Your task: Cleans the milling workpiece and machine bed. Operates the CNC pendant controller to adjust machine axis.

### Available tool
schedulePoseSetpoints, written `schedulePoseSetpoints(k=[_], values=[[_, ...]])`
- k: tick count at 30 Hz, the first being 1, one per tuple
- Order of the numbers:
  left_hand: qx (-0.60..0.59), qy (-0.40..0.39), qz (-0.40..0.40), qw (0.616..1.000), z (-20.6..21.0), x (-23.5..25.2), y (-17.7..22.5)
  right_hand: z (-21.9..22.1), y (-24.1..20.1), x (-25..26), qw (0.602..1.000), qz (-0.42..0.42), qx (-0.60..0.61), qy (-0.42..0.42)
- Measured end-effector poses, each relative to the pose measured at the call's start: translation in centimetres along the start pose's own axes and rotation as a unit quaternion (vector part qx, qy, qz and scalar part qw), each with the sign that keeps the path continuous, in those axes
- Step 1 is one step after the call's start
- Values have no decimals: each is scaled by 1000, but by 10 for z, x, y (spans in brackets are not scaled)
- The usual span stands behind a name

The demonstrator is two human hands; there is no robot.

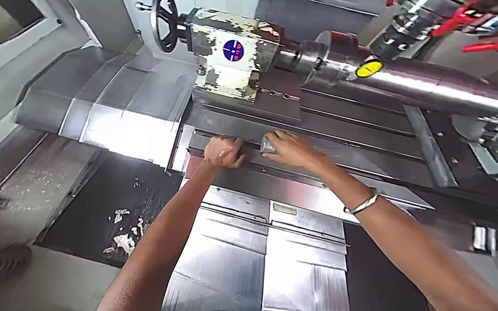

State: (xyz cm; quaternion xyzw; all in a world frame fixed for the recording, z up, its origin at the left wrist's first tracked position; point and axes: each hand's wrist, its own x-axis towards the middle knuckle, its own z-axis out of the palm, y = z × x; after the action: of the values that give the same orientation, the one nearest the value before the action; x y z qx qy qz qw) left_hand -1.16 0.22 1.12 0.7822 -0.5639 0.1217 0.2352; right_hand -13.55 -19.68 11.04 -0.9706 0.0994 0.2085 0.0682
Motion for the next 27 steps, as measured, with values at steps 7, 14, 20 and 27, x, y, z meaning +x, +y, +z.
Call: schedulePoseSetpoints(k=[7,14,20,27], values=[[-29,-9,15,999,2,1,-3,-72,-35,23,890,-231,353,175],[-6,6,48,999,2,-2,-6,-62,-78,93,782,-347,430,287],[-6,42,73,996,7,-1,-8,-25,-88,126,753,-328,494,285],[-8,92,33,995,2,-9,-3,-43,-167,112,820,-326,323,342]])
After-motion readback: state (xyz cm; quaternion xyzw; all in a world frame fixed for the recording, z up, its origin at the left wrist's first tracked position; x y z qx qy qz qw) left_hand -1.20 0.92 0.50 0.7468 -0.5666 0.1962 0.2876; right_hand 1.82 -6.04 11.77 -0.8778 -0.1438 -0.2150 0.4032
